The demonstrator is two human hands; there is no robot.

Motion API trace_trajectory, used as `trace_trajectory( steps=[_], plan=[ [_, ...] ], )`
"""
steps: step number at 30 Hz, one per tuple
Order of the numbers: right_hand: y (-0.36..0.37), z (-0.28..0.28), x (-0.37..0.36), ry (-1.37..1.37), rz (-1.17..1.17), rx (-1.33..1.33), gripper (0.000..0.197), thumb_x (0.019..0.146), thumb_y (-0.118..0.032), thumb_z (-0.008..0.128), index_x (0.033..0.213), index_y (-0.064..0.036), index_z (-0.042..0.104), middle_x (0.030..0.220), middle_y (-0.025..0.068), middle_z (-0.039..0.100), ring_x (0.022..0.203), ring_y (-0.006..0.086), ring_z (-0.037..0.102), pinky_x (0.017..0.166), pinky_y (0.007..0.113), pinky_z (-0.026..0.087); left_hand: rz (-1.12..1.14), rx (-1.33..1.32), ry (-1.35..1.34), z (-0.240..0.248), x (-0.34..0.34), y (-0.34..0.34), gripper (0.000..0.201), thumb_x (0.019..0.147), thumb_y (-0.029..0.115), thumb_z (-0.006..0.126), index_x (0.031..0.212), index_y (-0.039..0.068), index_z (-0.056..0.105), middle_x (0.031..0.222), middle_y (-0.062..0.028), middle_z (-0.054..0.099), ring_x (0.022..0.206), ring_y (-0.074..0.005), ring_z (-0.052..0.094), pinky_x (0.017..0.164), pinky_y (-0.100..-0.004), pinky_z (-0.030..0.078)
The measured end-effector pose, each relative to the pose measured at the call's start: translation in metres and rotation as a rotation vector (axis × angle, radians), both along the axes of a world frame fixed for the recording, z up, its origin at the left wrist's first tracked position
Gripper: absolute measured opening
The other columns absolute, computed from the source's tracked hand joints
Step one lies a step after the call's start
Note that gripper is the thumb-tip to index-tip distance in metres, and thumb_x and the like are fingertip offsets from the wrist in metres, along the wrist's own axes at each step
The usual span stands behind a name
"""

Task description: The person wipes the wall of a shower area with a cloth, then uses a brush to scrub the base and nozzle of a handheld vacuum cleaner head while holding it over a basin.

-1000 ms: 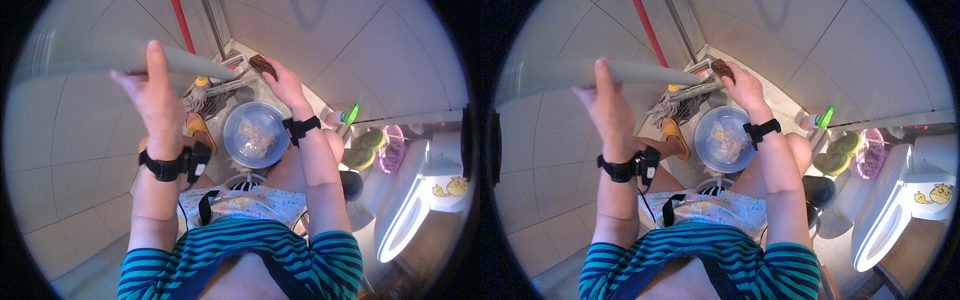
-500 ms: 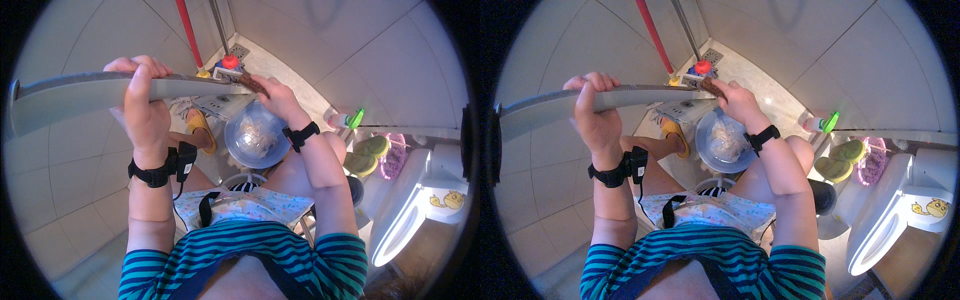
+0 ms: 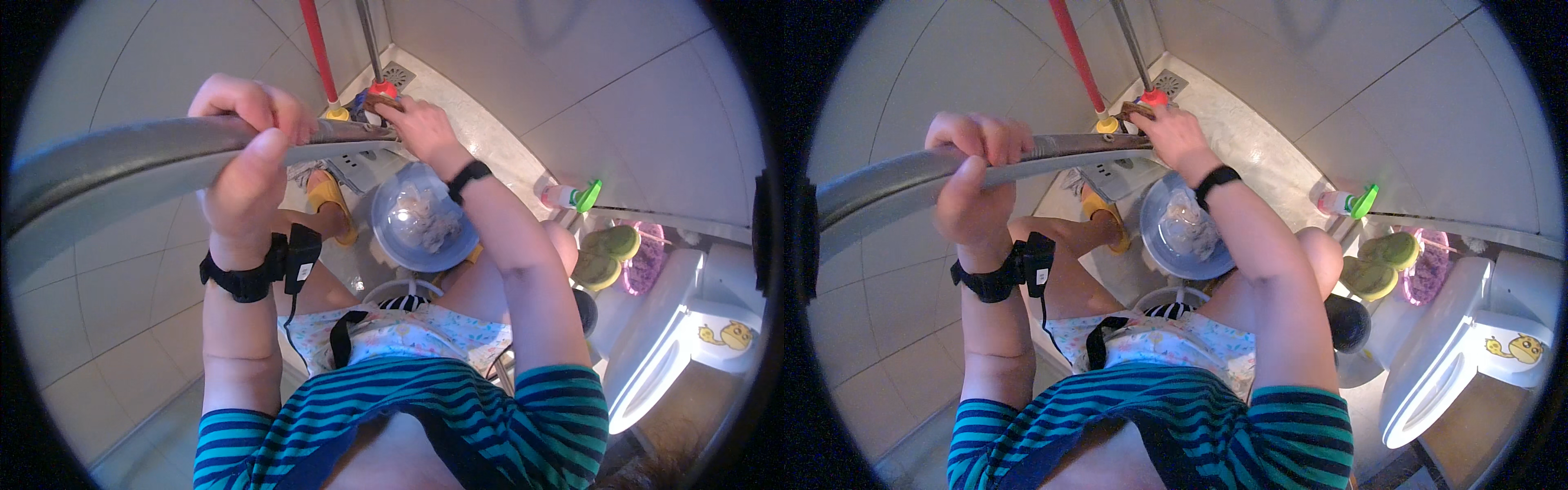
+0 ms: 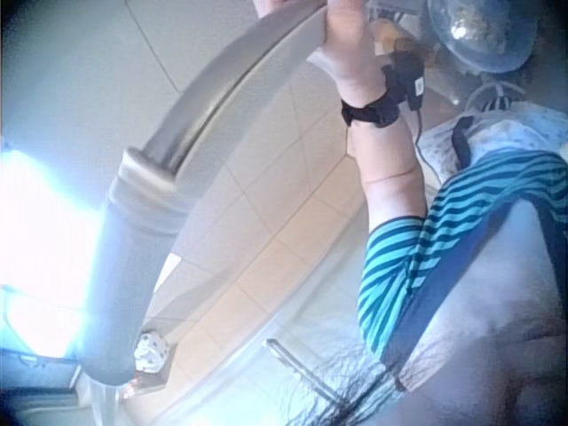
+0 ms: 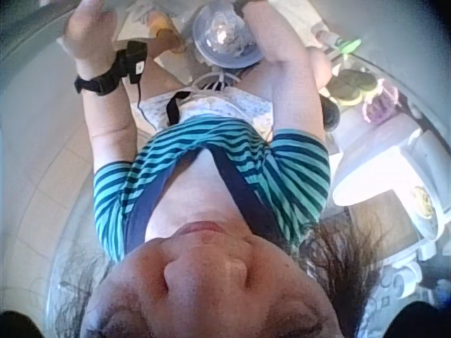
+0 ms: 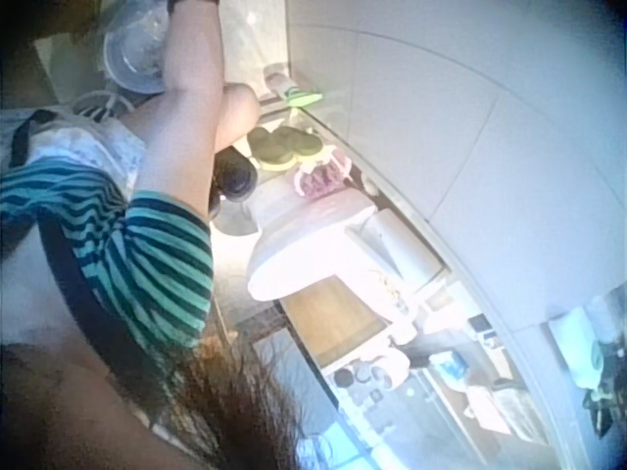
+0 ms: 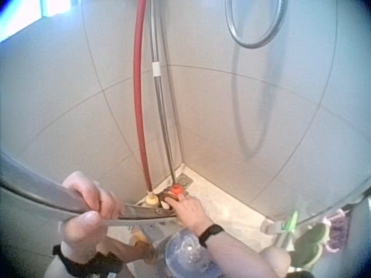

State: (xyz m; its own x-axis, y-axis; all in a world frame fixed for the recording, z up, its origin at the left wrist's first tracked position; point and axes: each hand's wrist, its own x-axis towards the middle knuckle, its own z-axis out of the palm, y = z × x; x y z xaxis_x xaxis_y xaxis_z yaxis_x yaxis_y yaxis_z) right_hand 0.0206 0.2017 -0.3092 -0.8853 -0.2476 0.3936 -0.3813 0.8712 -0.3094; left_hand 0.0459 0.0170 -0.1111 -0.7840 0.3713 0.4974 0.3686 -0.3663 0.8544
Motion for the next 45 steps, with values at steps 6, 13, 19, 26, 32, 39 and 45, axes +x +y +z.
trace_trajectory(
  steps=[6, 13, 19, 26, 32, 39, 45],
  plan=[
    [-0.004, 0.014, 0.024, -0.198, 0.036, 0.083, 0.035, 0.075, -0.015, 0.052, 0.11, -0.0166, 0.051, 0.075, 0.0116, 0.054, 0.065, 0.0263, 0.057, 0.058, 0.035, 0.047, -0.022, -0.006, 0.021, -0.003, -0.003, -0.01, 0.021, 0.071, 0.014, 0.059, 0.078, 0.005, 0.041, 0.065, -0.0076, 0.047, 0.062, -0.0161, 0.044, 0.064, -0.032, 0.04],
    [0.013, 0.038, 0.064, -0.37, 0.018, 0.101, 0.039, 0.074, -0.015, 0.053, 0.113, -0.0146, 0.049, 0.074, 0.0127, 0.055, 0.063, 0.0268, 0.058, 0.056, 0.036, 0.047, -0.019, -0.003, 0.046, -0.008, 0.001, -0.02, 0.025, 0.069, 0.017, 0.061, 0.077, 0.008, 0.038, 0.064, -0.0057, 0.044, 0.06, -0.0158, 0.041, 0.06, -0.0319, 0.037],
    [0.02, -0.001, 0.035, -0.299, -0.177, -0.483, 0.036, 0.075, -0.018, 0.053, 0.111, -0.0133, 0.052, 0.086, 0.0158, 0.059, 0.073, 0.0293, 0.058, 0.069, 0.038, 0.047, 0.045, -0.064, 0.008, -0.015, 0.025, -0.043, 0.027, 0.066, 0.022, 0.059, 0.075, 0.012, 0.035, 0.062, -0.0017, 0.039, 0.06, -0.0148, 0.038, 0.06, -0.0322, 0.031],
    [0.004, -0.043, 0.032, -0.907, -0.337, -1.114, 0.033, 0.084, -0.021, 0.05, 0.116, -0.0143, 0.046, 0.072, 0.0036, 0.054, 0.048, 0.01, 0.047, 0.045, 0.024, 0.039, 0.094, -0.052, -0.005, -0.029, 0.036, -0.073, 0.026, 0.065, 0.022, 0.058, 0.073, 0.012, 0.035, 0.062, -0.0007, 0.039, 0.06, -0.0147, 0.038, 0.063, -0.0335, 0.032],
    [0.004, -0.041, 0.025, -0.974, -0.199, -1.22, 0.033, 0.083, -0.021, 0.049, 0.116, -0.0146, 0.046, 0.079, 0.0055, 0.056, 0.051, 0.012, 0.051, 0.046, 0.024, 0.041, 0.116, -0.076, -0.019, -0.028, 0.032, -0.077, 0.025, 0.066, 0.023, 0.057, 0.073, 0.013, 0.035, 0.062, -0.0005, 0.039, 0.06, -0.0146, 0.038, 0.065, -0.0336, 0.032],
    [0.019, -0.087, 0.014, -0.828, -0.232, -0.347, 0.04, 0.079, -0.021, 0.051, 0.118, -0.0141, 0.046, 0.104, 0.0145, 0.056, 0.095, 0.0228, 0.054, 0.081, 0.031, 0.043, 0.174, -0.102, -0.06, -0.038, 0.033, -0.099, 0.026, 0.063, 0.022, 0.058, 0.073, 0.014, 0.035, 0.063, 0.0001, 0.039, 0.064, -0.0149, 0.039, 0.071, -0.0347, 0.032],
    [0.004, -0.08, -0.001, -1.226, -0.14, -1.19, 0.041, 0.08, -0.019, 0.049, 0.121, -0.0173, 0.042, 0.103, 0.0176, 0.055, 0.096, 0.0317, 0.054, 0.083, 0.035, 0.042, 0.27, -0.11, -0.144, -0.044, 0.037, -0.134, 0.028, 0.061, 0.022, 0.059, 0.073, 0.015, 0.036, 0.064, 0.0008, 0.039, 0.066, -0.0146, 0.038, 0.079, -0.036, 0.029]
  ],
)
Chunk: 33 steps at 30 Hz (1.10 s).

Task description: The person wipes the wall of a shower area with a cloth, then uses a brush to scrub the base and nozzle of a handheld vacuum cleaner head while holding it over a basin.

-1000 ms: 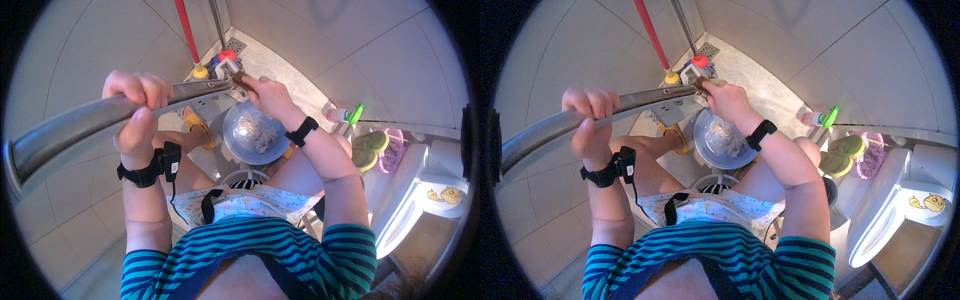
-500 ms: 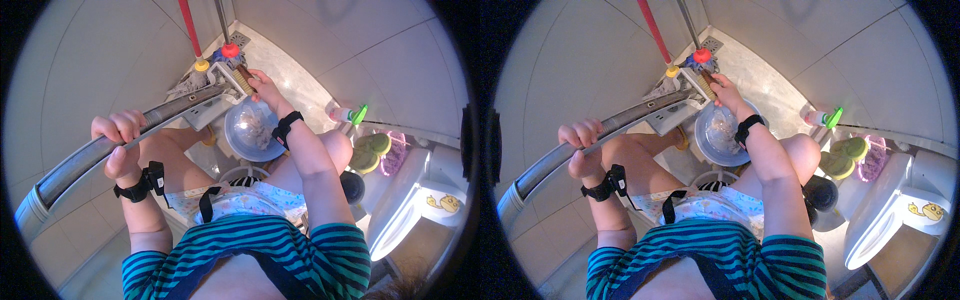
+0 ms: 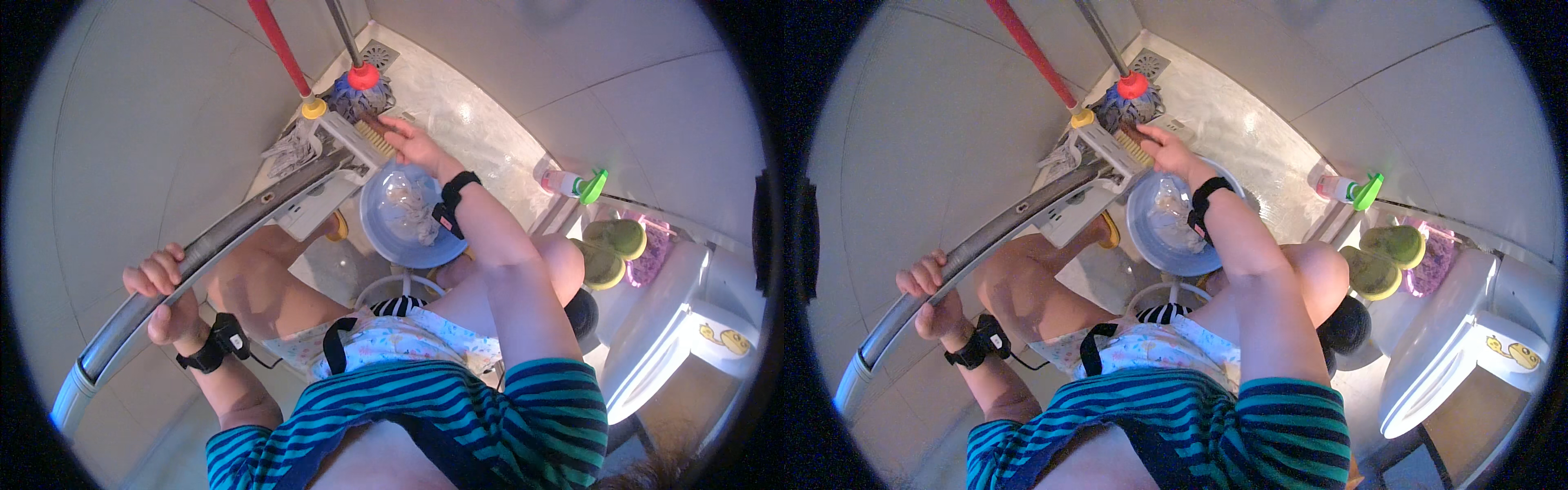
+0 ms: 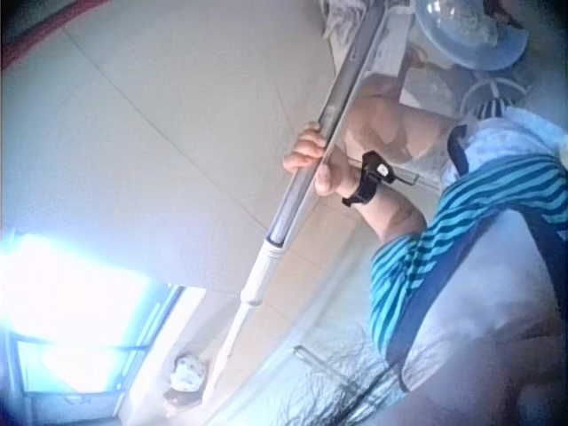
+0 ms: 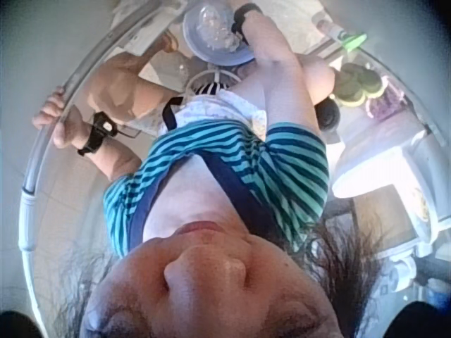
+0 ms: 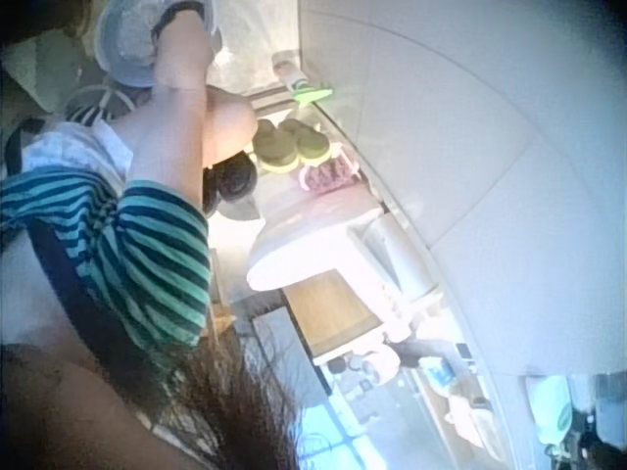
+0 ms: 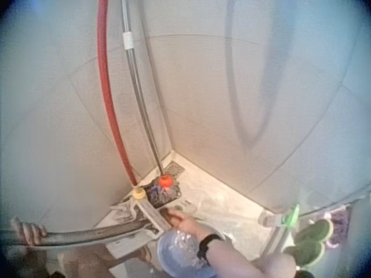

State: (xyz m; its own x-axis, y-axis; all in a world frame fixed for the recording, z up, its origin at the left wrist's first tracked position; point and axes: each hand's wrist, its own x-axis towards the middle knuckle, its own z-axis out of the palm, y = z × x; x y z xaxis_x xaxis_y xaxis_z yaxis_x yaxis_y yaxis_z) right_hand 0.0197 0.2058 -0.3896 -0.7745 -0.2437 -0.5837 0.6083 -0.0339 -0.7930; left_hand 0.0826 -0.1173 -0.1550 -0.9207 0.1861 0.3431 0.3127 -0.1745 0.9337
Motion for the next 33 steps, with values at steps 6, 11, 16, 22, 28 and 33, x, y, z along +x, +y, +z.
trace_trajectory(
  steps=[6, 11, 16, 22, 28, 33],
  plan=[
    [0.008, -0.058, 0.007, 0.257, 0.165, 0.789, 0.04, 0.08, -0.019, 0.049, 0.119, -0.0231, 0.044, 0.103, 0.0172, 0.055, 0.092, 0.0322, 0.054, 0.08, 0.039, 0.043, 0.146, 0.01, -0.144, -0.007, 0.005, -0.035, 0.034, 0.057, 0.02, 0.063, 0.075, 0.014, 0.034, 0.071, 0.0007, 0.037, 0.075, -0.0151, 0.038, 0.093, -0.0388, 0.022],
    [-0.019, -0.102, -0.004, 0.705, 0.043, 0.37, 0.038, 0.08, -0.023, 0.05, 0.118, -0.0251, 0.044, 0.1, 0.0164, 0.055, 0.089, 0.0327, 0.055, 0.076, 0.04, 0.045, 0.212, 0.073, -0.196, -0.016, 0.006, -0.044, 0.033, 0.059, 0.015, 0.063, 0.075, 0.015, 0.035, 0.069, 0.0015, 0.038, 0.073, -0.015, 0.039, 0.092, -0.0378, 0.024],
    [0.008, -0.112, -0.042, 0.268, 0.194, 0.943, 0.036, 0.082, -0.024, 0.045, 0.118, -0.0265, 0.043, 0.1, 0.0145, 0.054, 0.093, 0.0337, 0.053, 0.076, 0.04, 0.045, 0.279, 0.079, -0.249, -0.019, 0.011, -0.049, 0.035, 0.058, 0.016, 0.065, 0.075, 0.015, 0.035, 0.068, 0.0018, 0.037, 0.072, -0.0152, 0.039, 0.091, -0.0376, 0.025],
    [-0.007, -0.109, -0.03, 0.335, 0.302, 0.687, 0.039, 0.082, -0.021, 0.045, 0.121, -0.0251, 0.041, 0.106, 0.0139, 0.054, 0.095, 0.0317, 0.053, 0.079, 0.039, 0.044, 0.309, 0.084, -0.249, -0.015, 0.014, -0.053, 0.036, 0.056, 0.015, 0.065, 0.073, 0.015, 0.034, 0.065, 0.0028, 0.036, 0.071, -0.0145, 0.038, 0.09, -0.0364, 0.026],
    [0.032, -0.107, -0.052, 0.281, 0.337, 0.755, 0.04, 0.082, -0.023, 0.046, 0.121, -0.0215, 0.04, 0.112, 0.0129, 0.052, 0.099, 0.0311, 0.051, 0.083, 0.039, 0.042, 0.344, 0.071, -0.275, -0.015, 0.011, -0.053, 0.036, 0.056, 0.015, 0.065, 0.073, 0.015, 0.033, 0.065, 0.003, 0.035, 0.071, -0.0143, 0.038, 0.09, -0.036, 0.026],
    [0.017, -0.115, -0.04, 0.232, 0.362, 0.744, 0.042, 0.081, -0.023, 0.046, 0.123, -0.0212, 0.038, 0.114, 0.0144, 0.05, 0.102, 0.0316, 0.049, 0.086, 0.039, 0.04, 0.362, 0.092, -0.267, -0.017, 0.013, -0.06, 0.037, 0.056, 0.013, 0.066, 0.073, 0.015, 0.033, 0.065, 0.0031, 0.035, 0.071, -0.0144, 0.039, 0.091, -0.0366, 0.026]
  ],
)
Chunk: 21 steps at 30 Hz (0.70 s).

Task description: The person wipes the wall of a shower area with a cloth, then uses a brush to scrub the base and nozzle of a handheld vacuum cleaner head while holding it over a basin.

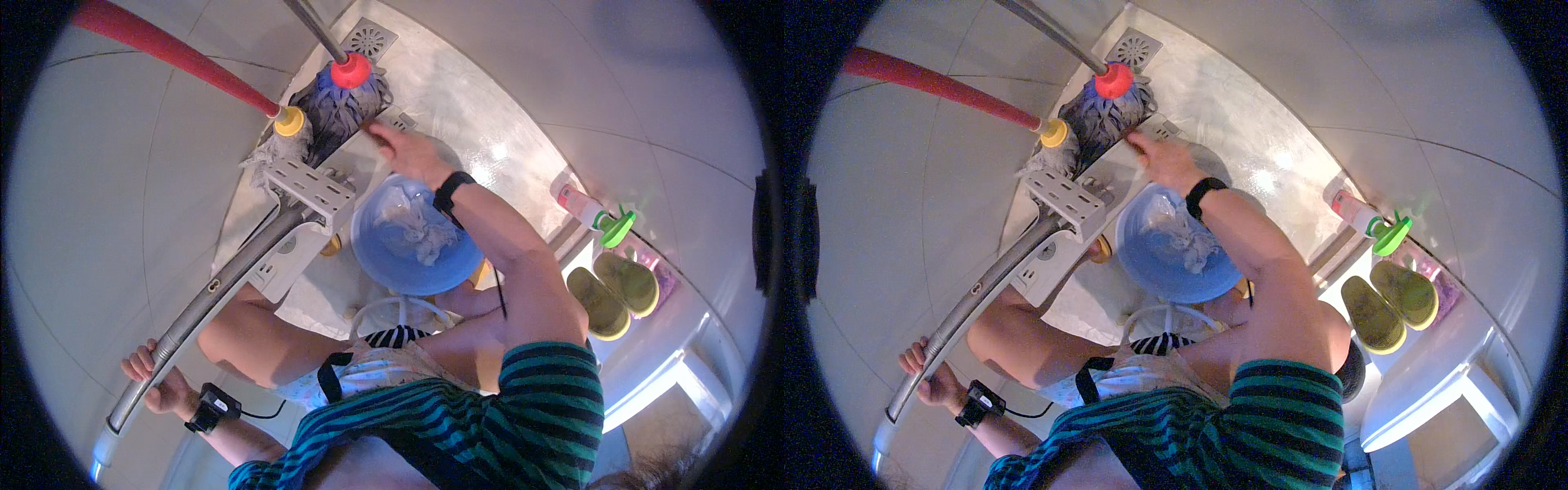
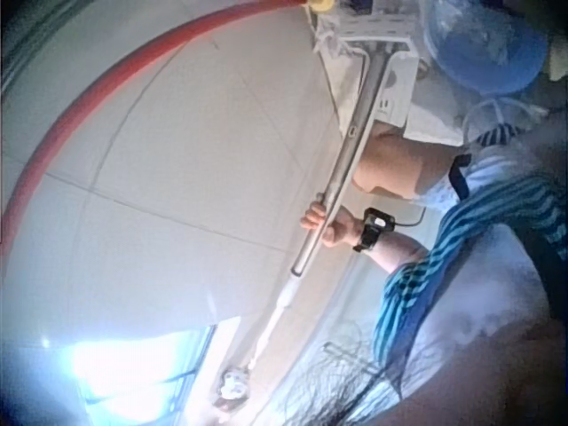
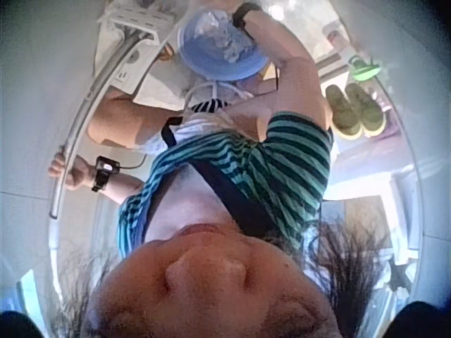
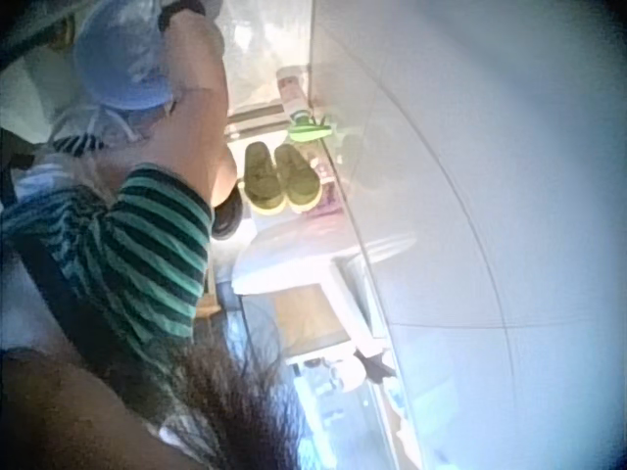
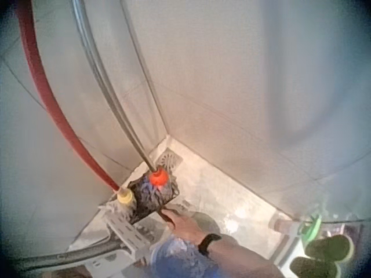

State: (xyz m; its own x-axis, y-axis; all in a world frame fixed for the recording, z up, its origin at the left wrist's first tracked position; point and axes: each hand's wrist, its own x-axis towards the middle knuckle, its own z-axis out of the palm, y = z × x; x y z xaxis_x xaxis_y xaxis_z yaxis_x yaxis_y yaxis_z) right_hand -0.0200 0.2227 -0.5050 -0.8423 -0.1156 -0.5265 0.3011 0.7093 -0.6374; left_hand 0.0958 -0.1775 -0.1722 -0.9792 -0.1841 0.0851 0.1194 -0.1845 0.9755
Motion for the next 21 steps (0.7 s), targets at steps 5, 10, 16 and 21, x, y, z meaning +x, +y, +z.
trace_trajectory(
  steps=[5, 10, 16, 21],
  plan=[
    [0.019, 0.001, 0.0, 0.047, 0.005, -0.158, 0.043, 0.082, -0.021, 0.044, 0.124, -0.0187, 0.037, 0.116, 0.0156, 0.048, 0.106, 0.0301, 0.048, 0.088, 0.037, 0.039, -0.017, 0.05, -0.018, 0.001, -0.001, 0.0, 0.037, 0.055, 0.01, 0.066, 0.074, 0.014, 0.034, 0.065, 0.0034, 0.036, 0.072, -0.0148, 0.04, 0.093, -0.0377, 0.026],
    [-0.025, 0.026, 0.017, 0.173, 0.23, -0.686, 0.043, 0.082, -0.019, 0.044, 0.124, -0.0189, 0.036, 0.118, 0.0157, 0.046, 0.104, 0.0326, 0.049, 0.086, 0.038, 0.041, 0.027, 0.001, -0.055, 0.005, 0.004, -0.006, 0.037, 0.055, 0.009, 0.066, 0.074, 0.014, 0.034, 0.07, 0.0015, 0.034, 0.076, -0.0161, 0.04, 0.1, -0.049, 0.019],
    [0.022, -0.005, 0.005, 0.122, -0.15, -0.039, 0.043, 0.08, -0.019, 0.047, 0.121, -0.0246, 0.039, 0.09, 0.0175, 0.053, 0.082, 0.0351, 0.055, 0.073, 0.042, 0.045, 0.031, 0.035, -0.031, 0.005, -0.003, 0.002, 0.036, 0.056, 0.007, 0.064, 0.074, 0.013, 0.034, 0.072, 0.0012, 0.032, 0.076, -0.0166, 0.039, 0.1, -0.052, 0.018],
    [-0.007, 0.052, 0.046, 0.189, 0.295, -0.108, 0.042, 0.08, -0.018, 0.046, 0.121, -0.0226, 0.04, 0.089, 0.0171, 0.055, 0.08, 0.0351, 0.056, 0.07, 0.041, 0.046, 0.052, 0.034, -0.009, 0.011, 0.001, 0.008, 0.034, 0.058, 0.005, 0.063, 0.074, 0.013, 0.034, 0.072, 0.0011, 0.032, 0.077, -0.0167, 0.039, 0.1, -0.0515, 0.018]
  ],
)
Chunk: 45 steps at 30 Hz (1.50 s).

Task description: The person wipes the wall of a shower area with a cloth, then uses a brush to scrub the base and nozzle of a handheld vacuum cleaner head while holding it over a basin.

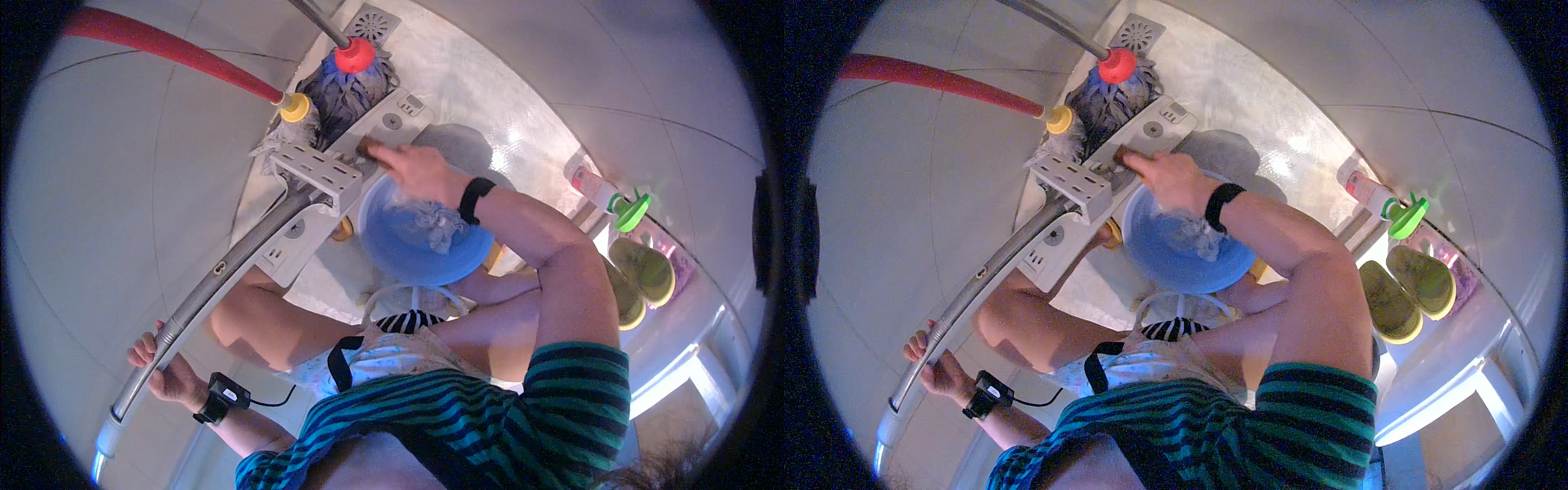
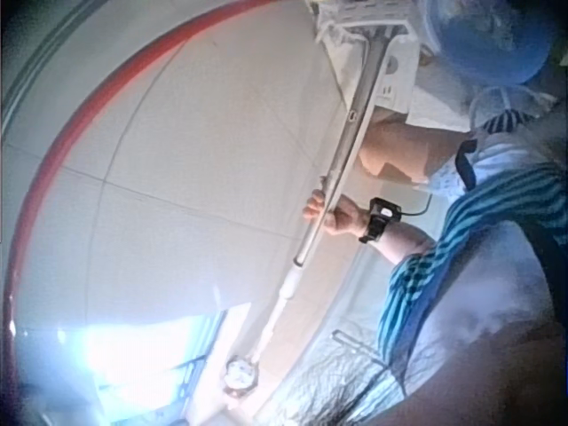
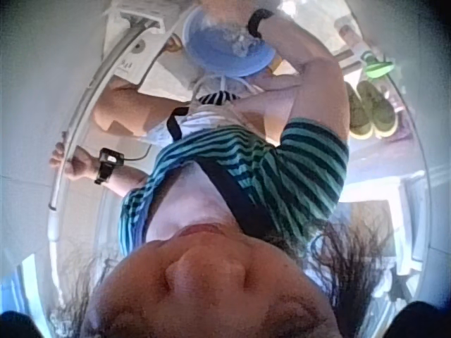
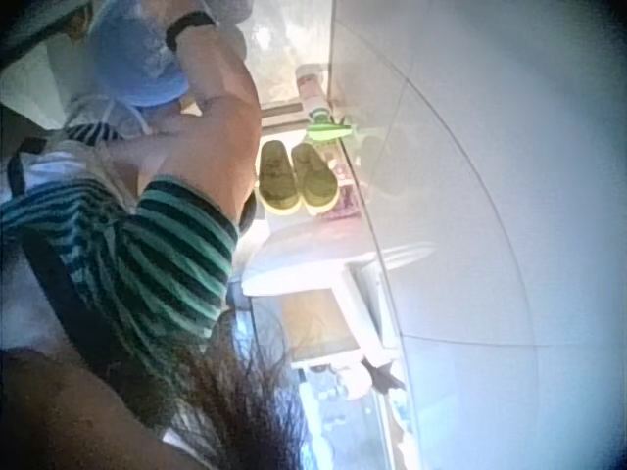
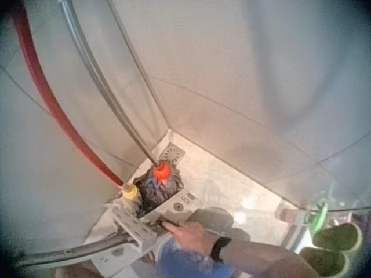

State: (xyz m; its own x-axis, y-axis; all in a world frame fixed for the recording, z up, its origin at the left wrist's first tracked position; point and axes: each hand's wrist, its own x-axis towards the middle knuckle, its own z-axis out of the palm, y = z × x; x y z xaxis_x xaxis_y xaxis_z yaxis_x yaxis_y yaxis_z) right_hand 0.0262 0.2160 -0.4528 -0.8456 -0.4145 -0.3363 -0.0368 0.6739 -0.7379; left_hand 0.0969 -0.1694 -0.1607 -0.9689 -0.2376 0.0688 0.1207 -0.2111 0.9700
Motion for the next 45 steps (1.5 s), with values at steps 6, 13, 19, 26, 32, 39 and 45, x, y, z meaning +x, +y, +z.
trace_trajectory(
  steps=[6, 13, 19, 26, 32, 39, 45],
  plan=[
    [0.027, -0.001, -0.006, -0.079, -0.173, 0.147, 0.037, 0.08, -0.02, 0.046, 0.116, -0.017, 0.041, 0.082, 0.0187, 0.058, 0.076, 0.0343, 0.057, 0.066, 0.044, 0.045, 0.002, 0.005, 0.019, 0.001, -0.01, 0.015, 0.031, 0.06, 0.006, 0.063, 0.077, 0.013, 0.037, 0.075, 0.0001, 0.035, 0.079, -0.0171, 0.04, 0.1, -0.0512, 0.019],
    [-0.045, 0.021, 0.061, -0.121, -0.352, -0.142, 0.034, 0.077, -0.02, 0.048, 0.109, -0.0088, 0.045, 0.079, 0.0218, 0.058, 0.075, 0.0391, 0.056, 0.067, 0.047, 0.044, 0.009, -0.01, 0.038, 0.002, -0.011, 0.029, 0.028, 0.064, 0.005, 0.061, 0.08, 0.011, 0.038, 0.078, -0.0008, 0.038, 0.084, -0.0179, 0.041, 0.101, -0.0532, 0.016],
    [-0.047, 0.011, 0.04, -0.046, -0.911, -0.304, 0.038, 0.079, -0.022, 0.047, 0.114, -0.0072, 0.043, 0.087, 0.0236, 0.058, 0.08, 0.0399, 0.055, 0.07, 0.045, 0.044, -0.106, -0.011, 0.079, 0.0, -0.016, 0.042, 0.023, 0.07, 0.004, 0.058, 0.087, 0.01, 0.043, 0.084, -0.0022, 0.041, 0.09, -0.0186, 0.041, 0.101, -0.0503, 0.02],
    [-0.117, 0.06, 0.088, -0.025, -0.896, -0.457, 0.045, 0.075, -0.02, 0.053, 0.117, -0.0084, 0.042, 0.087, 0.024, 0.058, 0.079, 0.0395, 0.056, 0.069, 0.045, 0.045, -0.056, 0.033, 0.089, 0.002, -0.012, 0.069, 0.014, 0.076, 0.001, 0.055, 0.085, 0.007, 0.045, 0.087, -0.0035, 0.049, 0.092, -0.0174, 0.046, 0.1, -0.0478, 0.023],
    [-0.096, 0.056, 0.082, 0.079, -0.674, -0.241, 0.038, 0.074, -0.023, 0.053, 0.112, -0.0154, 0.051, 0.081, 0.0193, 0.059, 0.073, 0.037, 0.057, 0.066, 0.045, 0.045, -0.005, -0.029, 0.078, 0.007, -0.014, 0.091, 0.016, 0.077, -0.001, 0.052, 0.089, 0.009, 0.048, 0.082, -0.0035, 0.046, 0.088, -0.0192, 0.047, 0.095, -0.0461, 0.031],
    [-0.092, 0.026, 0.082, 0.147, -0.759, -0.088, 0.035, 0.075, -0.023, 0.052, 0.109, -0.0155, 0.053, 0.082, 0.0173, 0.059, 0.074, 0.0351, 0.057, 0.065, 0.044, 0.046, 0.005, -0.146, 0.129, 0.007, -0.017, 0.141, 0.02, 0.077, -0.005, 0.05, 0.092, 0.006, 0.044, 0.082, -0.0056, 0.046, 0.086, -0.0188, 0.047, 0.086, -0.0414, 0.038],
    [-0.112, 0.044, 0.098, 0.175, -0.619, -0.139, 0.036, 0.076, -0.02, 0.052, 0.112, -0.0178, 0.05, 0.081, 0.0174, 0.058, 0.075, 0.0351, 0.056, 0.066, 0.042, 0.045, -0.004, -0.209, 0.13, 0.015, -0.035, 0.165, 0.015, 0.077, -0.004, 0.051, 0.089, 0.003, 0.048, 0.084, -0.0061, 0.047, 0.084, -0.0195, 0.05, 0.083, -0.0373, 0.039]
  ],
)
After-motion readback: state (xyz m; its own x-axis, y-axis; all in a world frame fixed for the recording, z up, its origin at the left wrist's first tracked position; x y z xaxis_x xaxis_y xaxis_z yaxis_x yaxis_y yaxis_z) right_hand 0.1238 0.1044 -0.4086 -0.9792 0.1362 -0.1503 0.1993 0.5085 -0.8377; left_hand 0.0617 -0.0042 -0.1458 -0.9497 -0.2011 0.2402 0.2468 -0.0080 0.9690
